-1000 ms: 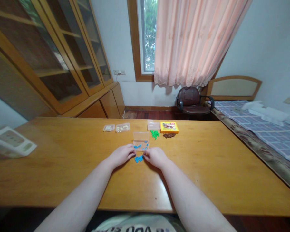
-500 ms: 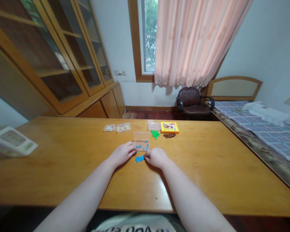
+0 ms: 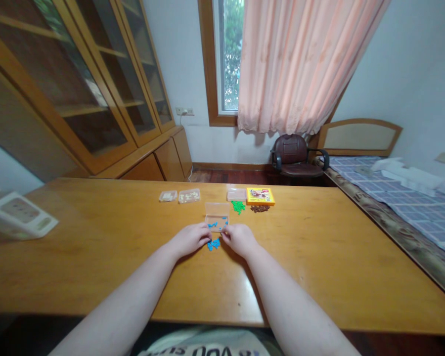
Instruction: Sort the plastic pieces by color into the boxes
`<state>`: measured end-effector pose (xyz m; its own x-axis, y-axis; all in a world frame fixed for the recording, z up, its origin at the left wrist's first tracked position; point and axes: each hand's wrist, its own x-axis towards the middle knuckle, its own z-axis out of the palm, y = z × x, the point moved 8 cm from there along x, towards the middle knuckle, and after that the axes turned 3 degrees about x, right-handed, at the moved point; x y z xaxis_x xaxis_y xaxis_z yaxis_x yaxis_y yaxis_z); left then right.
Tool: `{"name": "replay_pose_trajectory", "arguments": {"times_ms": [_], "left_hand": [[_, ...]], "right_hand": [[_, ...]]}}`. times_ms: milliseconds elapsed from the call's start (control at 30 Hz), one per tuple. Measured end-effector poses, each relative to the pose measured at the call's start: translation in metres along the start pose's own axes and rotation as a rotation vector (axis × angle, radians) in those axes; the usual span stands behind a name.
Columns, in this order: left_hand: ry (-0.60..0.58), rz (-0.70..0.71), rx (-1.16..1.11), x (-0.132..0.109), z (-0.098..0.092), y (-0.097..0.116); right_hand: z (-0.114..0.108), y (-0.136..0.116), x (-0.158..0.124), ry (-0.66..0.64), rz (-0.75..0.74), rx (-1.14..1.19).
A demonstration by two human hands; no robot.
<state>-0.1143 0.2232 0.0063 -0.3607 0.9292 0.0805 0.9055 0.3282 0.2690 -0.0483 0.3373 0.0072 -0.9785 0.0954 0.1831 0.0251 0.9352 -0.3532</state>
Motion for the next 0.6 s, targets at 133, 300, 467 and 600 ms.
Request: {"name": "replay_pose_trajectory", "arguments": {"times_ms": [133, 300, 467, 600], "left_hand": [[0.006, -0.006, 0.010, 0.001, 0.000, 0.001], [0.009, -0.007, -0.013, 0.001, 0.001, 0.000], [0.058, -0.013, -0.008, 0.002, -0.005, -0.001], [0.170, -0.078, 0.012, 0.001, -0.017, -0.006]], "right_hand": [[-0.005, 0.011, 0.005, 0.107, 0.102, 0.152], [0.000, 0.003, 0.003, -0.020, 0.043, 0.190], [0.010, -0.008, -0.005, -0.190, -0.056, 0.177], [0.010, -0.012, -0.005, -0.205, -0.075, 0.188]]}}
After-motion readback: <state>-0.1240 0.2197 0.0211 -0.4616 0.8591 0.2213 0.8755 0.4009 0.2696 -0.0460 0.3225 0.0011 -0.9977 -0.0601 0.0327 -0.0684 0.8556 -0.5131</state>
